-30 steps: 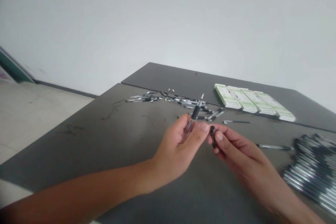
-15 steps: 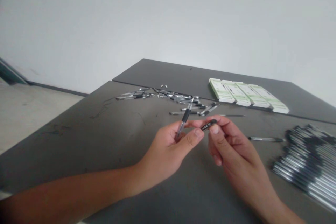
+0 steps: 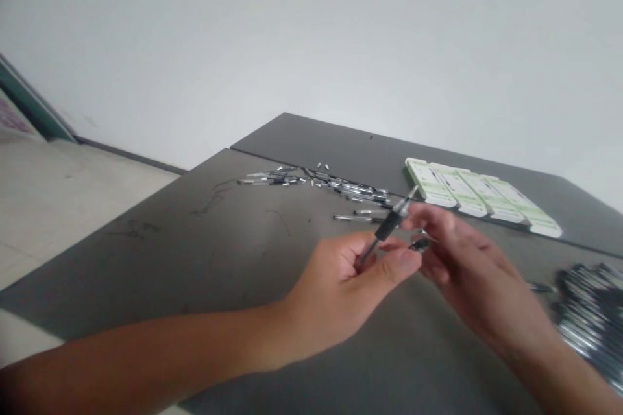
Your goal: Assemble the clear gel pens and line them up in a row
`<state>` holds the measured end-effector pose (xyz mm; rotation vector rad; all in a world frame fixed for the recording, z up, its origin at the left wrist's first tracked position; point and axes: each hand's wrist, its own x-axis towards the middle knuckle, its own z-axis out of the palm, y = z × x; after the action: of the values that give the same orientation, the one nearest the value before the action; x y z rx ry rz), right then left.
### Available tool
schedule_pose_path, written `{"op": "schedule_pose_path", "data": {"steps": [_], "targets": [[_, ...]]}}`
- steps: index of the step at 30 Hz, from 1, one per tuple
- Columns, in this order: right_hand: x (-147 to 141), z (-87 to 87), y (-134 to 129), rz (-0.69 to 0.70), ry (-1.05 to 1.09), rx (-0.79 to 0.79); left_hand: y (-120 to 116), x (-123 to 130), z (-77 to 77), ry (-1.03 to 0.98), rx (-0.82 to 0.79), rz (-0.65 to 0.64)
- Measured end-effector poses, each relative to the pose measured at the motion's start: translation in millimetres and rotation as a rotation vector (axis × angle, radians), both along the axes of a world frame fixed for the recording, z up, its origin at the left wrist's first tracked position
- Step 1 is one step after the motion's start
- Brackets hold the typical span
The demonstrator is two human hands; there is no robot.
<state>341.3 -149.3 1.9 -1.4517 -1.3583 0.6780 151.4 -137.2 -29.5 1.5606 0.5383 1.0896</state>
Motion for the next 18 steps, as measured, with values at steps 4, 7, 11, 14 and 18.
{"op": "schedule_pose_path", "data": {"steps": [4,7,11,14,18], "targets": [[-6.2,7.4,75.6,0.080,-0.482,0.060,-5.0,-3.9,3.2,-0.047,-0.097,-0.078],[-28.1,-1.4,134.7,0.315,-0.868,0.126,-6.1,-4.2,1.2,-0.040,-0.072,-0.071],[-57.8,-15.1,179.9,0.365,-1.030,0.142,-5.8,-4.1,-0.2,-0.067,-0.041,-0.052],[-69.0,-19.6,191.6,0.387,-1.114,0.108,-6.8,-5.5,1.7,-0.060,-0.062,-0.070],[-74.4,-22.0,200.4,0.394,-1.187,0.063,-8.7,-8.9,5.4,-0.004,-0.088,-0.085]]}}
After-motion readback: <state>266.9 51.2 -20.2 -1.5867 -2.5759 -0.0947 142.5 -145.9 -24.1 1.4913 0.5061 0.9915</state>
